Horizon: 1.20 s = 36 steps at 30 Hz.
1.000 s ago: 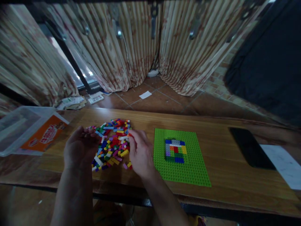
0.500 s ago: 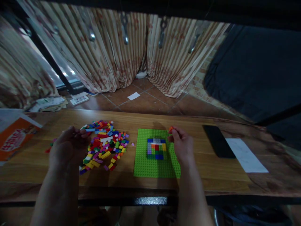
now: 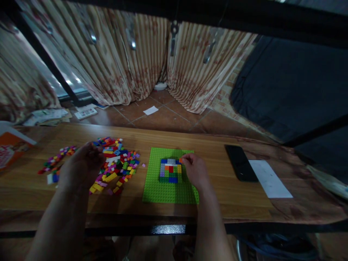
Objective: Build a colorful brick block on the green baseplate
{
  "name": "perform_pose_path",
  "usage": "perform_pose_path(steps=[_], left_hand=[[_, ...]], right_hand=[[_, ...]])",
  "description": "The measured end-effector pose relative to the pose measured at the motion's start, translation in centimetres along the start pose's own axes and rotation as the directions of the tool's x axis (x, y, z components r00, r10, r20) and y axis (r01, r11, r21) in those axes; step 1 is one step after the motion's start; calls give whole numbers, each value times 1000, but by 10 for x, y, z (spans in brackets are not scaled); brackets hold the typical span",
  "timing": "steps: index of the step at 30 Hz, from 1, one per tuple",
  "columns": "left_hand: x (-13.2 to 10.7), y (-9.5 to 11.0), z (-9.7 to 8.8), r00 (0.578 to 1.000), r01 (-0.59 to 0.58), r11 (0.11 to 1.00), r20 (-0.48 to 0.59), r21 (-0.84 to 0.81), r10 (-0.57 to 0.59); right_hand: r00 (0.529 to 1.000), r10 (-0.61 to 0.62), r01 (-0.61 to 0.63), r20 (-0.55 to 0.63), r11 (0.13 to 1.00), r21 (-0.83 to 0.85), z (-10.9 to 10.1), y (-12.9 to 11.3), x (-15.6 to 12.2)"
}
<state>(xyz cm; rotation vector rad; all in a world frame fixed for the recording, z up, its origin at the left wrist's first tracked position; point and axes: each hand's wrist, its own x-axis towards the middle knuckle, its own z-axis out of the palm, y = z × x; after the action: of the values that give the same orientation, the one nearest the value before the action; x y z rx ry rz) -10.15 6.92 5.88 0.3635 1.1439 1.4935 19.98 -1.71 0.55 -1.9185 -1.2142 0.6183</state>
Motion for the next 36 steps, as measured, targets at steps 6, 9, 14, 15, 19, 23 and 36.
perform_pose_path(steps=[6,9,14,15,19,23,36], left_hand=[[1,-1,-1,1000,-13,1000,-3,1,13],[1,-1,-2,1000,-13,1000,-8,13,13],[3,0,-3,1000,1,1000,4,14,-1],[4,0,-4,1000,0,1000,7,16,0],[5,0,-6,1000,-2,1000,19,21,1],[5,0,-6,1000,-1,1000,14,31,1],[0,0,-4,999,-3,999,32,52,1]], right_hand=[[996,90,-90,7,986,142,7,1,3],[993,116,-116,10,972,203,7,-2,3],[990,138,-138,17,958,251,7,-1,4],[990,137,-136,16,957,255,7,-1,5],[991,130,-129,12,963,236,10,0,5],[996,82,-85,22,984,159,12,-1,5],[997,71,-72,9,994,78,15,-2,8]])
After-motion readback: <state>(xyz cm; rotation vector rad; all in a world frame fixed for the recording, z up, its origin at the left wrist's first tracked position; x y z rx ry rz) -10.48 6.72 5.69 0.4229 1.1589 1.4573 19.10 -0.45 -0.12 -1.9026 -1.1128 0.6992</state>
